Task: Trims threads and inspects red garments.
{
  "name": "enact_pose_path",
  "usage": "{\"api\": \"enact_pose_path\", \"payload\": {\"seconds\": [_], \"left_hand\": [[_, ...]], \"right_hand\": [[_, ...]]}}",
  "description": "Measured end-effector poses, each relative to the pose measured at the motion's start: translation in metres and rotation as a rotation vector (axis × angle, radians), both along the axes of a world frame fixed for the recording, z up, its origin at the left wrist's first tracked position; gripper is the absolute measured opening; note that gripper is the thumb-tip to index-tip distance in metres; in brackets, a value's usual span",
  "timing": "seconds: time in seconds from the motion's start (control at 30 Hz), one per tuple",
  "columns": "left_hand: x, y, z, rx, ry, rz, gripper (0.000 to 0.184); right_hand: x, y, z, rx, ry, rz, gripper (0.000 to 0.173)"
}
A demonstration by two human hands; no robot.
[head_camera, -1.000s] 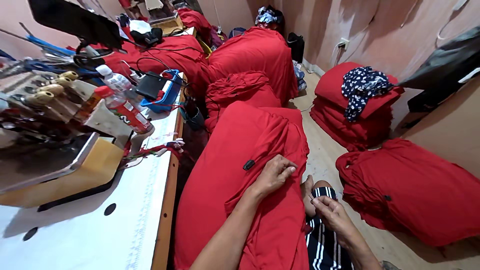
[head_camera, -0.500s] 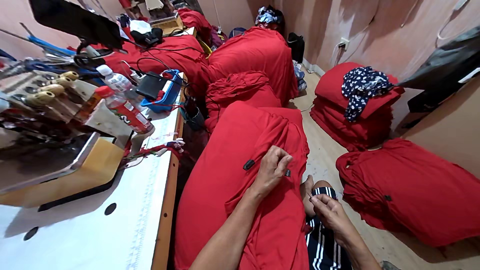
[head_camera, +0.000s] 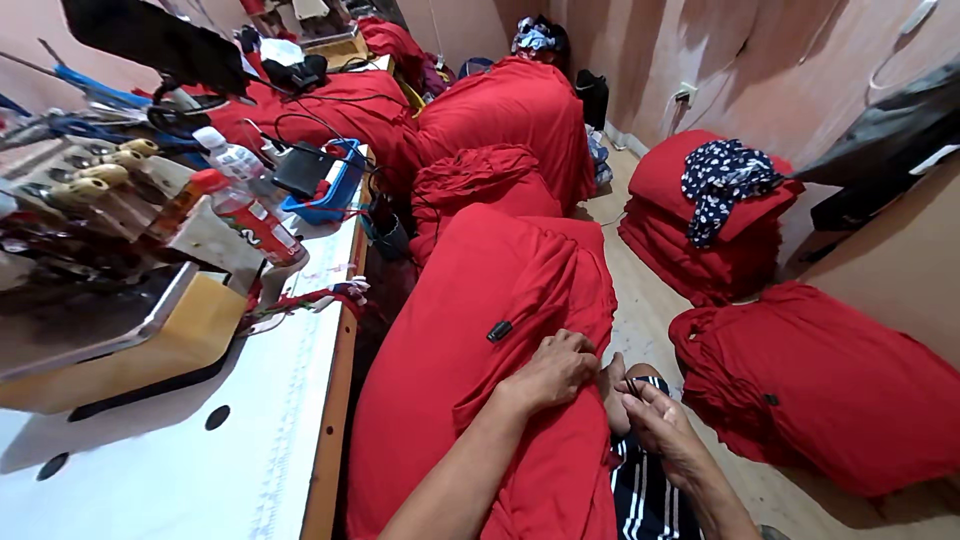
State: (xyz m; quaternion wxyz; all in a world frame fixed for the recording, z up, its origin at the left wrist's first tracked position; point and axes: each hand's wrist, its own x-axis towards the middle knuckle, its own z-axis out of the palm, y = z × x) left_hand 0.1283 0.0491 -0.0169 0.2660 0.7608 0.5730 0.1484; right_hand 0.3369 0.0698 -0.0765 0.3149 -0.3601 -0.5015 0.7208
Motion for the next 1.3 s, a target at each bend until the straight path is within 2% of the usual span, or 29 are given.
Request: {"api": "enact_pose_path", "payload": {"seconds": [0.1,0.17,0.23,0.3,0.43,0.53,0.63,0.73,0.8,0.97,1.1,1.3], "left_hand": [[-0.003,-0.001,-0.002,0.072,-0.114,0.014,0.021],[-0.005,0.0,-0.003,0.209,-0.224,0.028,0.021],[-0.005,0.0,-0.002,0.338,-0.311,0.042,0.021],[-0.006,-0.001,0.0,0.378,-0.375,0.052,0.023],[-0.011,-0.004,0.005,0.332,-0.534,0.09,0.029],[-0.015,-0.006,0.006,0.334,-0.584,0.14,0.029],[-0.02,-0.012,0.013,0.316,-0.555,0.237,0.027],[-0.026,-0.019,0.032,0.17,-0.527,0.387,0.027],[-0.031,-0.02,0.031,0.111,-0.47,0.339,0.024],[-0.041,-0.022,0.025,0.096,-0.403,0.179,0.034],[-0.049,-0.026,0.029,0.002,-0.509,0.1,0.024],[-0.059,-0.027,0.022,-0.013,-0.7,0.022,0.011]], "right_hand": [[-0.01,0.002,0.001,-0.006,0.015,0.003,0.021],[-0.018,0.002,0.006,-0.013,0.031,0.007,0.022],[-0.024,0.004,0.012,-0.005,0.118,0.066,0.025],[-0.028,0.006,0.018,0.011,0.212,0.179,0.024],[-0.035,0.012,0.02,0.04,0.306,0.42,0.021],[-0.037,0.012,0.016,0.059,0.318,0.481,0.016],[-0.03,0.007,0.017,0.088,0.293,0.428,0.014],[-0.023,-0.001,0.04,0.11,0.193,0.299,0.023],[-0.02,-0.002,0.04,0.201,0.184,0.301,0.02],[-0.021,0.003,0.034,0.33,0.158,0.328,0.016],[-0.023,-0.003,0.044,0.289,0.11,0.277,0.017],[-0.023,0.002,0.03,0.347,0.193,0.319,0.015]]}}
